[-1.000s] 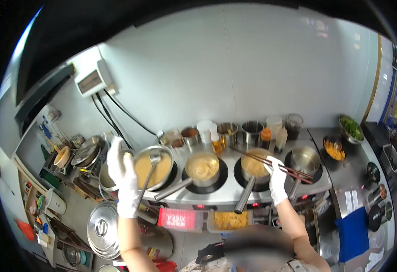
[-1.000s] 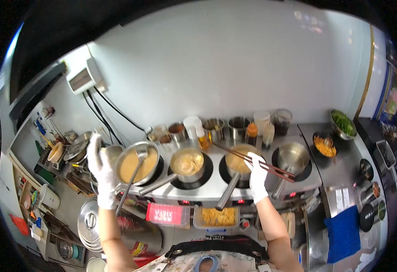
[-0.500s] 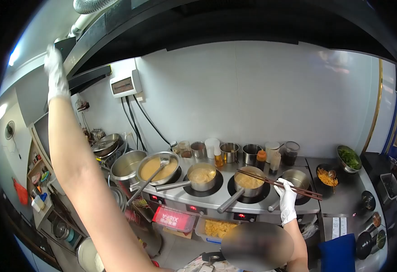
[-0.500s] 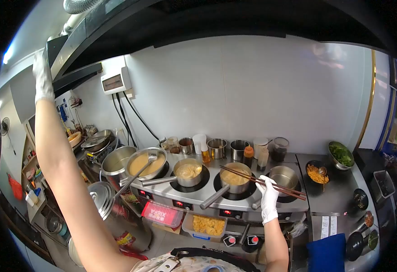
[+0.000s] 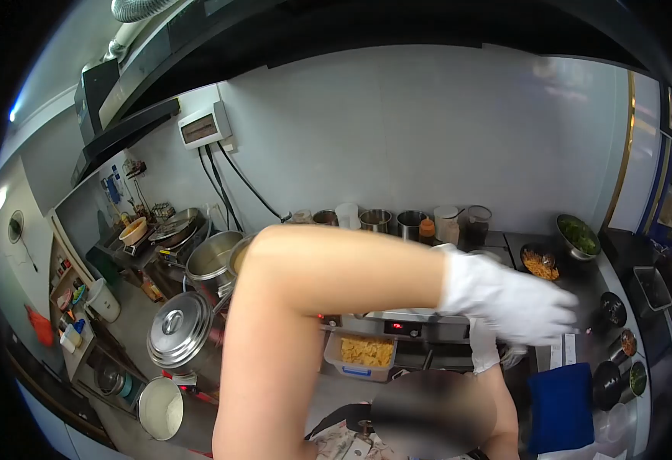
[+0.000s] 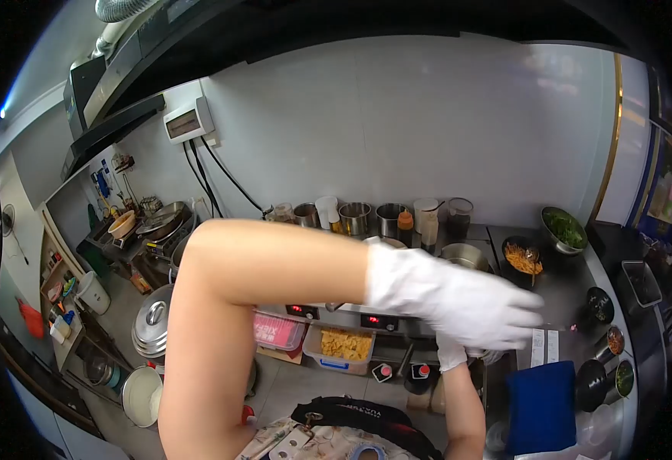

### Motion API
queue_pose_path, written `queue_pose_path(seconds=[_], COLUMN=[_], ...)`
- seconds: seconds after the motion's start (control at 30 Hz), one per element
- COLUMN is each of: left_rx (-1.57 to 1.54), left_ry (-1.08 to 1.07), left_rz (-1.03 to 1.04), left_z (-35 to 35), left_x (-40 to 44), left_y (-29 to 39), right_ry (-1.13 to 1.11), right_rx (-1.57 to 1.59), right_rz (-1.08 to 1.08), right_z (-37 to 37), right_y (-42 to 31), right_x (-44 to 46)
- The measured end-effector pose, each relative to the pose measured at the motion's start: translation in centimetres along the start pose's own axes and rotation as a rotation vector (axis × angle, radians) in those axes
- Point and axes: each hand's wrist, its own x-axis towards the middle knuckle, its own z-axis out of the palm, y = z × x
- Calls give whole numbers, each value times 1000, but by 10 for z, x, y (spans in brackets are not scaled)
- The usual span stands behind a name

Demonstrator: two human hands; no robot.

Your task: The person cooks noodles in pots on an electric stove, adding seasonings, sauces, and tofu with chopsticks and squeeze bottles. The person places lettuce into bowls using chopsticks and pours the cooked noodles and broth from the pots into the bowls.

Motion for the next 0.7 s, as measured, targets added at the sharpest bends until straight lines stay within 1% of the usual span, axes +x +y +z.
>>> queue_pose_path(seconds=[0.03, 0.07, 0.1, 0.13, 0.17, 0.2, 0.23, 0.27, 0.3, 0.33, 0.37, 0.4, 0.43, 0.47, 0.5, 0.53, 0.57, 0.6, 0.67, 0.7], left_rx=[-60, -214, -402, -350, -438, -465, -448, -588, -605, -349, -235, 56, 367, 618, 829, 865, 964, 873, 1215, 1100], left_ry=[60, -105, -336, -311, -452, -543, -587, -790, -689, -603, -693, -584, -475, -315, -132, 236, 450, 859, 788, 826], left_rz=[-100, -177, -265, -336, -432, -537, -601, -819, -1032, -1138, -1433, -1439, -1644, -1585, -1551, -1708, -1760, -2005, -2063, -2002], left_z=[10, -2, -4, -4, -10, -19, -32, -64, -81, -114, -147, -193, -221, -264, -309, -353, -403, -427, -497, -483], left_x=[-25, -50, -75, -109, -135, -161, -189, -193, -224, -243, -254, -281, -322, -349, -403, -426, -462, -433, -491, -456], left_y=[24, 40, 59, 84, 107, 127, 143, 138, 144, 140, 122, 124, 119, 112, 108, 95, 85, 73, 56, 25], right_ry=[-1, 51, 103, 239, 260, 279, 272, 248, 224, 215, 215, 216, 216, 212, 204, 199, 196, 199, 219, 227], right_rx=[1, 339, 679, 706, 726, 744, 747, 747, 745, 750, 761, 771, 776, 775, 780, 786, 787, 782, 802, 803], right_rz=[3, 286, 568, 623, 634, 645, 644, 652, 664, 667, 664, 661, 661, 659, 650, 643, 628, 626, 623, 620], right_z=[-7, -15, -20, -13, -14, -16, -17, -16, -15, -13, -10, -7, -4, -2, 0, 2, 1, 1, -3, -5], right_y=[-3, -3, -8, -46, -44, -40, -36, -32, -29, -27, -26, -26, -29, -29, -29, -29, -32, -37, -43, -41], right_x=[1, 2, 6, 19, 19, 21, 23, 26, 28, 30, 34, 38, 41, 45, 48, 50, 51, 51, 53, 52])
